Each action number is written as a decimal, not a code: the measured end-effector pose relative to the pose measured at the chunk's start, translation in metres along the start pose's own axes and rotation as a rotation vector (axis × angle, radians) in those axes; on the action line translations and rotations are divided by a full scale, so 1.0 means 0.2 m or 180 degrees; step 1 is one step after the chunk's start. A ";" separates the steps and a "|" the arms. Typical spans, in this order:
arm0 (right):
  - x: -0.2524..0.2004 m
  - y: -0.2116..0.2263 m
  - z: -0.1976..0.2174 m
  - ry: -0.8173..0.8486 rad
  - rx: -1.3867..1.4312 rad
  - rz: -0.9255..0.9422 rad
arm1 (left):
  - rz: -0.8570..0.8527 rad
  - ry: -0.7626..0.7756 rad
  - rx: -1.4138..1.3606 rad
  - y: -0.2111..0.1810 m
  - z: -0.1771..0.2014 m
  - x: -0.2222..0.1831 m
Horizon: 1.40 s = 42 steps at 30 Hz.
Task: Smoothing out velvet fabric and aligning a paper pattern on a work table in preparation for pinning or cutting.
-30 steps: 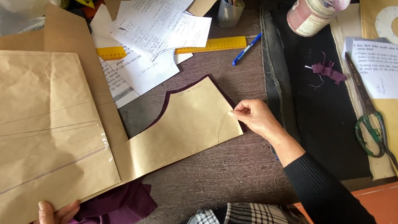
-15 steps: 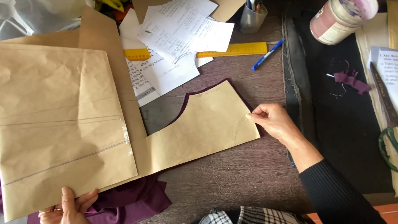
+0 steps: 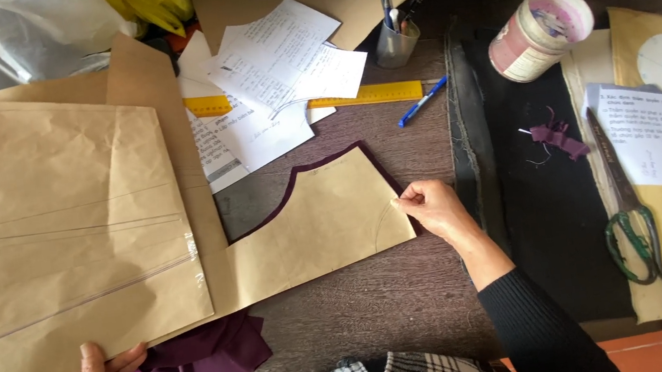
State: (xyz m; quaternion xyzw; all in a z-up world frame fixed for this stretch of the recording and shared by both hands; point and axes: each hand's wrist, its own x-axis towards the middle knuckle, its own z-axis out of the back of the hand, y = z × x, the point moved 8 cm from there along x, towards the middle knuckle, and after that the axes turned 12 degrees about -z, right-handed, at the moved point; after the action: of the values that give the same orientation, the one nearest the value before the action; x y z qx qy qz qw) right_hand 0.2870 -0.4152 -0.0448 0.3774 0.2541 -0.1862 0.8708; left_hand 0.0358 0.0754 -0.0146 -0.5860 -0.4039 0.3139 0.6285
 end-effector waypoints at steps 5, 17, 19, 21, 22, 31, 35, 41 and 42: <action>0.00 0.00 0.00 0.0044 -0.0015 -0.0019 | 0.0184 0.0022 0.0049 0.05 0.02 0.01; 0.06 -0.03 -0.01 -0.0050 -0.0042 0.0155 | 0.0212 -0.0024 -0.0036 0.01 -0.01 -0.02; 0.04 -0.01 0.00 -0.0029 -0.0032 0.0074 | 0.0157 0.0021 0.0029 -0.03 -0.05 -0.03; 0.03 0.00 0.01 -0.0008 -0.0022 0.0005 | 0.0095 0.0059 0.0088 -0.08 -0.07 -0.04; 0.03 -0.01 0.01 -0.0020 -0.0097 -0.0030 | 0.0023 0.0105 0.0137 -0.10 -0.08 -0.04; 0.02 0.00 -0.01 -0.0058 -0.0260 -0.0121 | -0.0131 0.0034 0.0404 -0.26 -0.12 -0.09; 0.01 0.02 0.00 -0.0051 -0.0284 -0.0106 | -0.0056 -0.0148 0.0299 -0.15 -0.07 -0.07; 0.01 0.01 -0.01 -0.0097 -0.0347 -0.0056 | 0.0375 -0.0505 0.0588 -0.07 -0.01 -0.07; -0.01 0.02 -0.01 -0.0098 -0.0344 -0.0048 | 0.0368 -0.0508 0.0583 -0.09 0.01 -0.10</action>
State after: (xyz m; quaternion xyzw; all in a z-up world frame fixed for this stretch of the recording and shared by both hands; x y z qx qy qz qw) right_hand 0.2878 -0.4115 -0.0422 0.3250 0.2532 -0.1846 0.8923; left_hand 0.0227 0.0582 -0.0004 -0.5216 -0.3878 0.4308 0.6261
